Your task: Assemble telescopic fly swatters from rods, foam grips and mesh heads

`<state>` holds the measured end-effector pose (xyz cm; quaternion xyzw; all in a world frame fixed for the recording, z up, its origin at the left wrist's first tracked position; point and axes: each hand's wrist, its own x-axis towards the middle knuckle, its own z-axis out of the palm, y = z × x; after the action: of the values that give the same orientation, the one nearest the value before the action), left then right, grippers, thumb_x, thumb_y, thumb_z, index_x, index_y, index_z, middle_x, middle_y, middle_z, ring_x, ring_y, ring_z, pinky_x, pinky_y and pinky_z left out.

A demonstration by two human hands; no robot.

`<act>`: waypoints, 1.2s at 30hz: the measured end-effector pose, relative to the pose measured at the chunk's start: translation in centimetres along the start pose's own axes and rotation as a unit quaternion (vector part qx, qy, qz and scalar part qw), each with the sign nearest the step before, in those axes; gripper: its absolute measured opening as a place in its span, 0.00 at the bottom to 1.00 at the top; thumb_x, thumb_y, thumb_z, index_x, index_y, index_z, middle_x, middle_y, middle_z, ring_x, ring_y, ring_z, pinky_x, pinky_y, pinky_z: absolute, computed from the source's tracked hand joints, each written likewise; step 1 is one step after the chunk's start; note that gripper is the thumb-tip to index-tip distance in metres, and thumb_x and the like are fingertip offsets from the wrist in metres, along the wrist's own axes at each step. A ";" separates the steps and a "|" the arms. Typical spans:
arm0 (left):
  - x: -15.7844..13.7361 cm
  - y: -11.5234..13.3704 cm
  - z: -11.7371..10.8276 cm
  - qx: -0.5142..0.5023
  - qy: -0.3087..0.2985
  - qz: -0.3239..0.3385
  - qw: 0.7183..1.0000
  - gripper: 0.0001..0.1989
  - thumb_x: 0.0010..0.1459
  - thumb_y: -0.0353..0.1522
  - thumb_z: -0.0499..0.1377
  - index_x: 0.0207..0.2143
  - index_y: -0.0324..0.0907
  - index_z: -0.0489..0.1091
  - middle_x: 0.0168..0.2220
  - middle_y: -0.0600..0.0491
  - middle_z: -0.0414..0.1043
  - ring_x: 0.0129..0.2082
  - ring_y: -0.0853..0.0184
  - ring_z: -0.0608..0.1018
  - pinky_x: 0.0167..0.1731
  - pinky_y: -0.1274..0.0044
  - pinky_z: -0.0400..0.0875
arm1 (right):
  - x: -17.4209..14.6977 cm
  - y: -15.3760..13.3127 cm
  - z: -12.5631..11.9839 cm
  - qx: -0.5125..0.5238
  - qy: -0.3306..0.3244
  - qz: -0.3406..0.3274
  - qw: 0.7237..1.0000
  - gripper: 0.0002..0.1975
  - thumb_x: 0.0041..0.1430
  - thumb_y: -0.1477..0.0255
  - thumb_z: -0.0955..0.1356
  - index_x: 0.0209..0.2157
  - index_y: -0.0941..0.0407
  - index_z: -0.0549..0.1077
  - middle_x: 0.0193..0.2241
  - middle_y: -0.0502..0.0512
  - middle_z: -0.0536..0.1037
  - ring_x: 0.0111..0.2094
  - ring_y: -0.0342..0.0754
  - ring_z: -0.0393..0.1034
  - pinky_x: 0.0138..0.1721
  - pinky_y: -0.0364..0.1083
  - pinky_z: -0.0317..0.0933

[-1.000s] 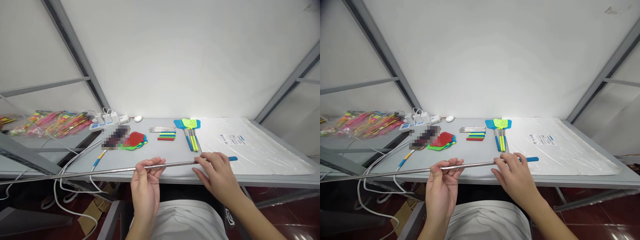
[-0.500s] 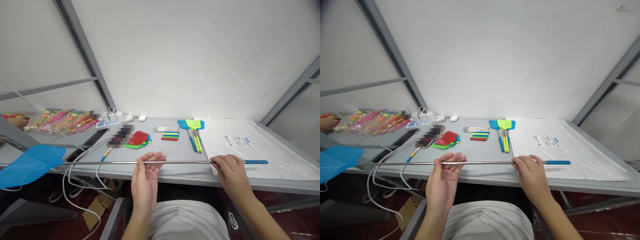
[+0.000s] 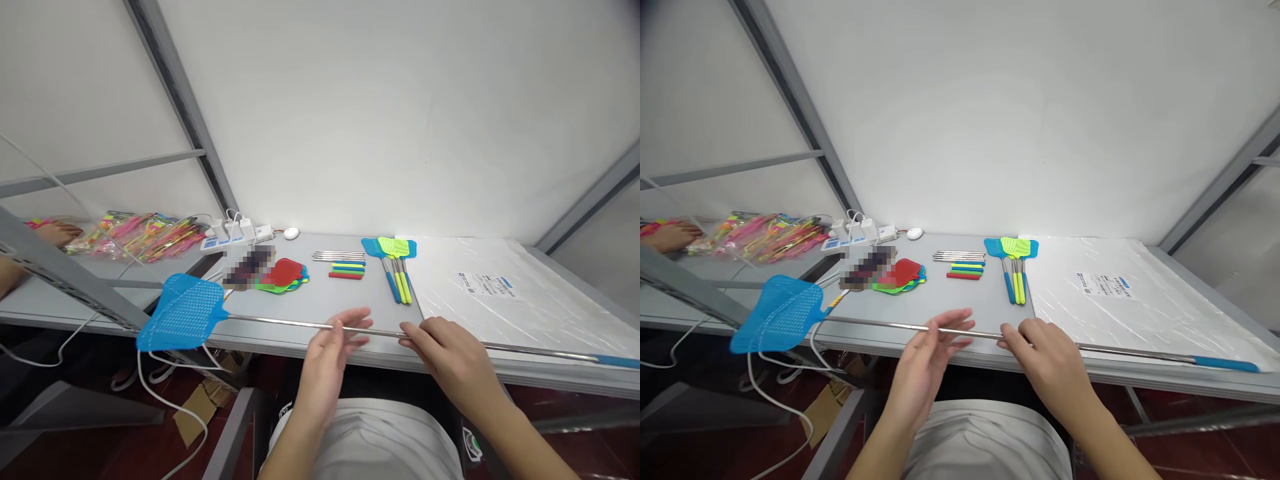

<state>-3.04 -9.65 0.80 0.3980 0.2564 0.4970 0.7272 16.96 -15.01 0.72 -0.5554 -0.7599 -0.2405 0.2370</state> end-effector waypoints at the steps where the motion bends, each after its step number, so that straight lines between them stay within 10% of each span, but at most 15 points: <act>1: 0.4 0.4 -0.7 -0.017 0.033 0.025 0.999 0.19 0.66 0.43 0.50 0.45 0.38 0.73 0.51 0.40 0.73 0.50 0.54 0.76 0.49 0.64 0.69 | -0.3 0.5 -0.1 -0.007 0.005 0.006 1.000 0.07 0.65 0.71 0.65 0.43 0.55 0.72 0.27 0.51 0.69 0.27 0.45 0.59 0.30 0.45 0.50; 6: 2.4 3.2 -4.8 -0.140 0.198 0.149 0.959 0.15 0.63 0.45 0.54 0.39 0.44 0.72 0.39 0.49 0.77 0.35 0.64 0.79 0.43 0.66 0.72 | -1.9 3.4 -0.4 -0.040 0.030 0.025 0.998 0.08 0.64 0.70 0.67 0.43 0.55 0.73 0.27 0.51 0.70 0.27 0.43 0.61 0.29 0.44 0.51; 11: 2.3 4.9 -5.7 -0.162 0.211 0.221 0.938 0.07 0.57 0.35 0.57 0.35 0.43 0.72 0.44 0.49 0.76 0.41 0.65 0.76 0.43 0.70 0.72 | -2.4 4.2 -0.8 -0.047 0.045 -0.001 0.998 0.09 0.61 0.72 0.69 0.44 0.55 0.74 0.26 0.49 0.70 0.26 0.42 0.62 0.28 0.43 0.50; 20: 2.7 5.7 -7.1 -0.155 0.313 0.144 0.926 0.12 0.64 0.39 0.54 0.42 0.43 0.74 0.48 0.49 0.75 0.39 0.67 0.76 0.49 0.66 0.69 | -1.9 3.8 -0.9 -0.041 0.044 -0.027 0.998 0.06 0.61 0.73 0.69 0.40 0.55 0.74 0.24 0.49 0.71 0.25 0.42 0.62 0.29 0.44 0.50; 36: 0.7 -1.7 0.3 -0.121 0.171 0.056 0.976 0.18 0.62 0.44 0.56 0.44 0.39 0.74 0.48 0.41 0.76 0.50 0.56 0.77 0.45 0.68 0.71 | 5.2 -4.5 0.5 0.004 -0.020 -0.060 0.998 0.10 0.68 0.74 0.60 0.39 0.56 0.72 0.23 0.50 0.70 0.24 0.44 0.62 0.23 0.46 0.43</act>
<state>-1.65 -9.41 -0.41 0.2299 0.2921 0.6248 0.6866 11.16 -12.06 3.13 -0.5131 -0.7973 -0.2398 0.2087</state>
